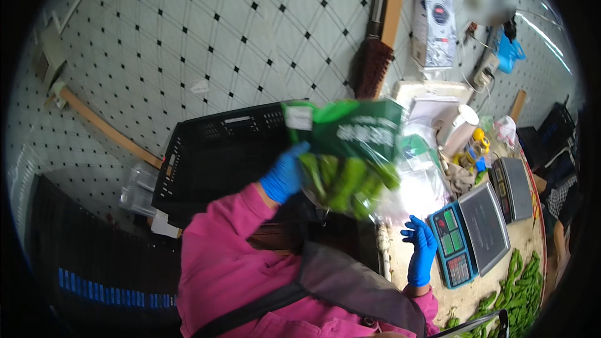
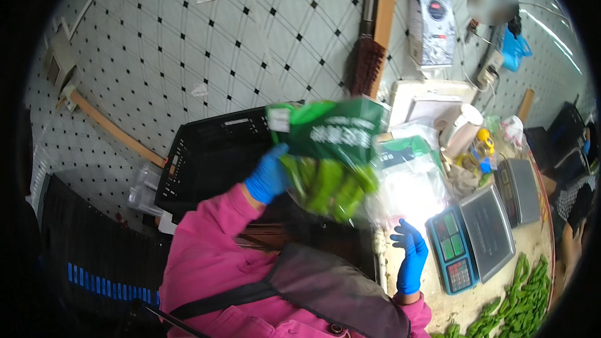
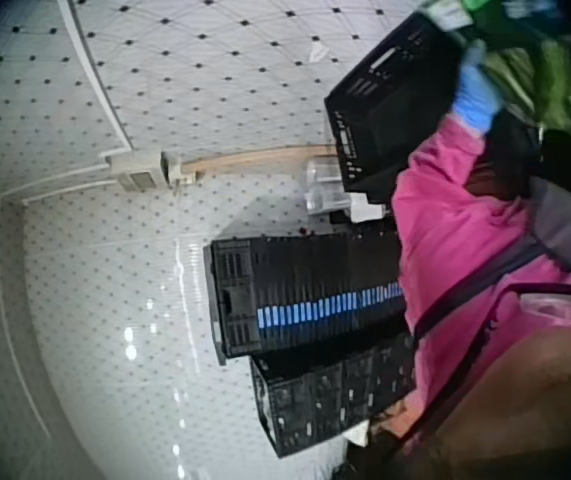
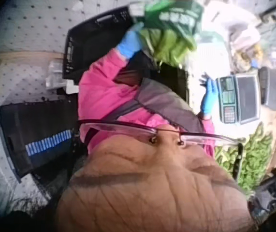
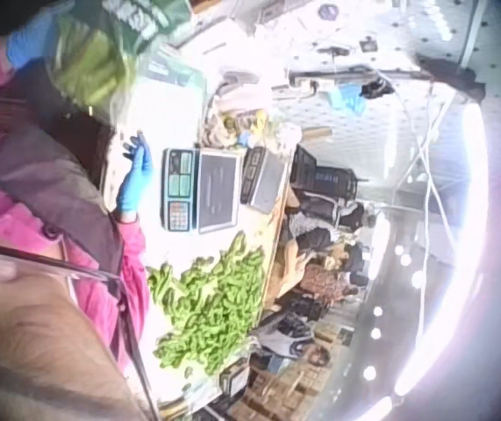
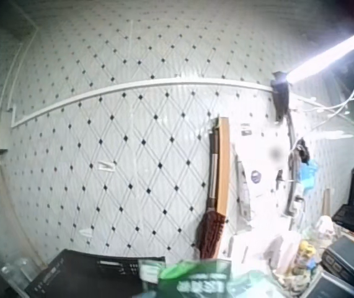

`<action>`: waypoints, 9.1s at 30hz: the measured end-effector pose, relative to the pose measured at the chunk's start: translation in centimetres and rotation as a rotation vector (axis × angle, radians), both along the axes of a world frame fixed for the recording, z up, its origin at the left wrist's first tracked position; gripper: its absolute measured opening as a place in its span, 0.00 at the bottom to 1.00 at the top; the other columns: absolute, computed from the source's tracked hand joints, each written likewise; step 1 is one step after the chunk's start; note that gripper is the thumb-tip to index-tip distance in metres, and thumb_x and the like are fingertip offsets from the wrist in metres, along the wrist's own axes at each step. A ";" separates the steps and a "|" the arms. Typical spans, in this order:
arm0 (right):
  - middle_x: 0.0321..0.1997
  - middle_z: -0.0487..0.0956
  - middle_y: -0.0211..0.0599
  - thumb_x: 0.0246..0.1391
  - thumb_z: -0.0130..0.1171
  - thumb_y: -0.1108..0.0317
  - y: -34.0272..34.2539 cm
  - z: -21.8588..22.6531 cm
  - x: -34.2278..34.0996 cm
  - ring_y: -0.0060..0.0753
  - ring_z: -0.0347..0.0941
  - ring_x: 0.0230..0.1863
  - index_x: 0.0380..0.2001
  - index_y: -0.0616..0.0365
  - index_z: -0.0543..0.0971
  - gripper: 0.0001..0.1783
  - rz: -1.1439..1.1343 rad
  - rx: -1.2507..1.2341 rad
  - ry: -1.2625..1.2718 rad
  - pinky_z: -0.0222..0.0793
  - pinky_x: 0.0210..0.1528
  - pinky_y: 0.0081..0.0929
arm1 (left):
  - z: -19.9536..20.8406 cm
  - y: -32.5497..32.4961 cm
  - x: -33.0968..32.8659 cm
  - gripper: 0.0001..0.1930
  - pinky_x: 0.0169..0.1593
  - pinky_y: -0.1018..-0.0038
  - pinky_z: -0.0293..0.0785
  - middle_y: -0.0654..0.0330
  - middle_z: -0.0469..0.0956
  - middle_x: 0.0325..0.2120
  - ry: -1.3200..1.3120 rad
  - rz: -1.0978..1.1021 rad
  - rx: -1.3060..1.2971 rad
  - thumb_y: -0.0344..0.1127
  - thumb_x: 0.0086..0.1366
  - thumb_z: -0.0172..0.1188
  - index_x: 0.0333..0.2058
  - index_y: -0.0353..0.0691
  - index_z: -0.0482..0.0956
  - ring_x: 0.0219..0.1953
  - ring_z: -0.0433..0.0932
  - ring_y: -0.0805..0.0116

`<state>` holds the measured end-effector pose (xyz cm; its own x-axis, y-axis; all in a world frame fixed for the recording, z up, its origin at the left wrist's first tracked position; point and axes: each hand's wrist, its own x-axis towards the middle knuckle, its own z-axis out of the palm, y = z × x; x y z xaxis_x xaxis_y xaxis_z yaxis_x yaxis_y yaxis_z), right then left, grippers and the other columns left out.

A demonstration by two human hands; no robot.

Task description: The person sorts green peppers on a table, places them on a digital scale, and packs them into plastic bags. The person then places the filled bags into a black crate.

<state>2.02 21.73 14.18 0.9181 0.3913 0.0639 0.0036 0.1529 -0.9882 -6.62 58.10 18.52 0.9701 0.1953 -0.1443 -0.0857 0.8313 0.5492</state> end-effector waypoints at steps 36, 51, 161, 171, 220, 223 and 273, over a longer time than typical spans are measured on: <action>0.41 0.82 0.34 0.61 0.58 0.61 -20.7 -9.6 -12.8 0.22 0.77 0.38 0.49 0.56 0.79 0.17 -0.566 -0.203 0.286 0.72 0.38 0.20 | -4.6 -14.0 18.2 0.23 0.50 0.75 0.70 0.60 0.73 0.49 -0.453 0.131 1.348 0.21 0.61 0.58 0.56 0.37 0.71 0.47 0.71 0.72; 0.39 0.80 0.45 0.50 0.66 0.58 -48.0 -13.5 -16.3 0.37 0.78 0.37 0.45 0.60 0.78 0.22 -0.891 -0.691 0.213 0.74 0.42 0.32 | -15.6 -53.4 6.4 0.16 0.40 0.81 0.70 0.67 0.74 0.29 -0.287 -0.874 1.029 0.24 0.60 0.60 0.48 0.39 0.79 0.32 0.70 0.80; 0.42 0.77 0.33 0.49 0.65 0.74 -45.7 -13.6 -17.2 0.27 0.73 0.42 0.48 0.57 0.80 0.20 -0.827 -0.238 0.274 0.70 0.46 0.24 | -17.8 -64.4 8.4 0.24 0.54 0.71 0.73 0.58 0.73 0.52 -0.493 -1.354 0.891 0.25 0.62 0.61 0.57 0.42 0.72 0.53 0.74 0.67; 0.33 0.81 0.36 0.64 0.51 0.60 -46.3 -15.0 -19.2 0.22 0.75 0.29 0.47 0.63 0.80 0.18 -0.765 -0.053 0.601 0.70 0.28 0.20 | -18.2 -63.6 7.2 0.17 0.34 0.79 0.74 0.58 0.79 0.35 -0.070 -1.489 0.858 0.32 0.69 0.55 0.56 0.41 0.71 0.29 0.78 0.74; 0.49 0.73 0.37 0.43 0.62 0.87 -43.1 -16.8 -19.1 0.33 0.72 0.50 0.43 0.57 0.73 0.22 -1.218 -0.349 -0.052 0.70 0.53 0.29 | -17.1 -63.3 6.5 0.27 0.59 0.61 0.67 0.50 0.69 0.57 0.436 -1.561 -0.108 0.49 0.72 0.48 0.63 0.39 0.62 0.56 0.71 0.57; 0.51 0.73 0.38 0.44 0.59 0.87 -43.7 -17.1 -19.1 0.33 0.71 0.52 0.49 0.57 0.72 0.26 -1.189 -0.287 -0.065 0.68 0.56 0.29 | -19.1 -63.1 6.5 0.25 0.53 0.66 0.73 0.51 0.73 0.53 0.401 -1.572 0.150 0.46 0.72 0.49 0.60 0.37 0.65 0.48 0.75 0.63; 0.38 0.78 0.32 0.55 0.56 0.73 -50.8 -12.0 -16.0 0.22 0.74 0.35 0.47 0.57 0.75 0.14 -1.141 -0.259 0.089 0.71 0.39 0.23 | -15.7 -63.4 9.2 0.29 0.52 0.70 0.72 0.53 0.72 0.48 -0.722 -0.889 1.360 0.26 0.58 0.64 0.59 0.44 0.70 0.46 0.76 0.57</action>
<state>-14.03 -29.11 2.14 0.7423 -0.6697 0.0210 -0.0619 -0.0998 -0.9931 2.55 -5.28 2.80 0.6315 -0.7663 0.1183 -0.4190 -0.2088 0.8836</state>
